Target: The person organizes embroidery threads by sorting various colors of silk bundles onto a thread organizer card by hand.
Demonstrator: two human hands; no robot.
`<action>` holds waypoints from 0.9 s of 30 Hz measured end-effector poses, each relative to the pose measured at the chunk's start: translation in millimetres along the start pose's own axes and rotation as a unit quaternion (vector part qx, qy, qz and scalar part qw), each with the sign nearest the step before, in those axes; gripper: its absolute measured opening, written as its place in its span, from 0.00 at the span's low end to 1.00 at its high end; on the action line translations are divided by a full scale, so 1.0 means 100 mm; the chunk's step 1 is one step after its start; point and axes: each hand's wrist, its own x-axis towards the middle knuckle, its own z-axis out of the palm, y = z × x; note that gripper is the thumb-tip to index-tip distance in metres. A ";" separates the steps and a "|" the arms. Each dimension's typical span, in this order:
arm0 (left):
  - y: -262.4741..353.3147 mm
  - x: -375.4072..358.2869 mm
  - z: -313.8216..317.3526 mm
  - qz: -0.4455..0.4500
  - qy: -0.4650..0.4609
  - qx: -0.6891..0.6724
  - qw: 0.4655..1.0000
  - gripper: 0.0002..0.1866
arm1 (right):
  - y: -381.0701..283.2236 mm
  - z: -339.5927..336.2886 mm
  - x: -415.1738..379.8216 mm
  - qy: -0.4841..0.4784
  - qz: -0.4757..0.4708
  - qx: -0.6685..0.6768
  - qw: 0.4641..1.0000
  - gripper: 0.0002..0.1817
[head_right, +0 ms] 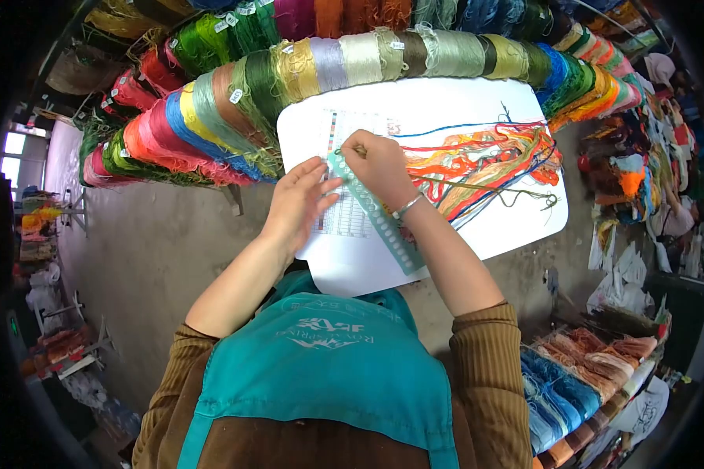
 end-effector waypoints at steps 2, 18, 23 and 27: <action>0.06 -0.04 0.05 -0.011 0.004 -0.033 0.999 0.26 | 0.12 0.05 0.00 -0.011 0.010 0.004 1.000 0.04; -0.16 0.47 -0.03 0.073 -0.016 0.126 0.989 0.14 | 0.07 0.01 0.02 -0.028 0.037 0.004 0.999 0.04; -0.13 0.58 -0.09 0.048 -0.039 0.140 0.988 0.10 | 0.12 0.01 0.00 -0.064 0.054 0.028 0.996 0.04; -0.06 0.59 -0.08 0.034 -0.017 0.175 0.984 0.08 | 0.14 0.01 0.03 -0.054 0.064 0.043 0.996 0.06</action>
